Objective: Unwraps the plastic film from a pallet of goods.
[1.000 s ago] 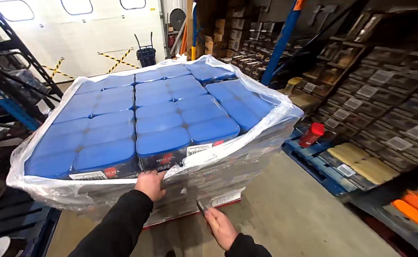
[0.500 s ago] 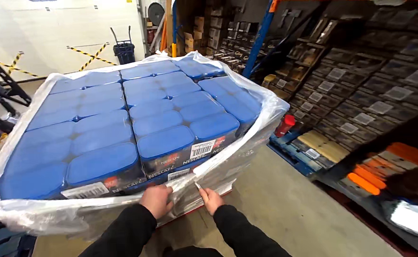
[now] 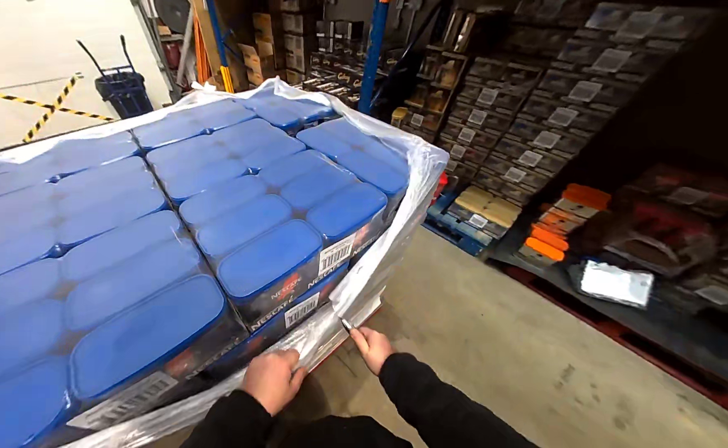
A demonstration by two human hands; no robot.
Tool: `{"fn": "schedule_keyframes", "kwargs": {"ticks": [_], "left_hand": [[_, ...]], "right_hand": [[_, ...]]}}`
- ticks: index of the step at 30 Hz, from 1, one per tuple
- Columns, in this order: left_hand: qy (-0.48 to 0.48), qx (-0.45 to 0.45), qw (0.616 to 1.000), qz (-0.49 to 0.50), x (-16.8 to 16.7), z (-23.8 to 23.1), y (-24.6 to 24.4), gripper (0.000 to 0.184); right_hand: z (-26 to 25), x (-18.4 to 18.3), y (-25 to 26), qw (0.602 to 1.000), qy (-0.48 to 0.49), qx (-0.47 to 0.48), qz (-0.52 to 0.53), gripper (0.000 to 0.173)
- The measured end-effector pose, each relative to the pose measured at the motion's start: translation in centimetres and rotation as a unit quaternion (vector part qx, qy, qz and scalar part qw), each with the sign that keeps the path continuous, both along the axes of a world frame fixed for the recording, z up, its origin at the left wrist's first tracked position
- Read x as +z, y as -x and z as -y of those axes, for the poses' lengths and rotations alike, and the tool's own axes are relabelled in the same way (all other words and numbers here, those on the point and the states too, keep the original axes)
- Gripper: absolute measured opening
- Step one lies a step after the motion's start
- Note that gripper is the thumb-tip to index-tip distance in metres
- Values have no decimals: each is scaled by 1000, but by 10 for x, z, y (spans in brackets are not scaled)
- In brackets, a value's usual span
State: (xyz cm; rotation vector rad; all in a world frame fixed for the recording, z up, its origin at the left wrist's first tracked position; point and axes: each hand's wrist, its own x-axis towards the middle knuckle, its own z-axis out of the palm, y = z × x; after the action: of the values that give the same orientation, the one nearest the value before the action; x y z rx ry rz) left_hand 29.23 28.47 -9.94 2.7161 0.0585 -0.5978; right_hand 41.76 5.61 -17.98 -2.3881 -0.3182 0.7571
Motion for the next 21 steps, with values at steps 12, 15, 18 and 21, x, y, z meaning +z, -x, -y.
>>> {"fn": "schedule_keyframes", "kwargs": {"ticks": [12, 15, 18, 21], "left_hand": [[-21, 36, 999, 9, -9, 15, 7, 40], [-36, 73, 995, 59, -22, 21, 12, 36], [-42, 108, 989, 93, -29, 30, 18, 34], [-69, 149, 984, 64, -9, 31, -5, 41]], "right_hand": [[-17, 9, -25, 997, -39, 61, 39, 52], [-6, 10, -34, 997, -43, 62, 28, 51], [21, 17, -35, 994, -46, 97, 3, 52], [47, 32, -42, 986, -84, 145, 8, 51]]}}
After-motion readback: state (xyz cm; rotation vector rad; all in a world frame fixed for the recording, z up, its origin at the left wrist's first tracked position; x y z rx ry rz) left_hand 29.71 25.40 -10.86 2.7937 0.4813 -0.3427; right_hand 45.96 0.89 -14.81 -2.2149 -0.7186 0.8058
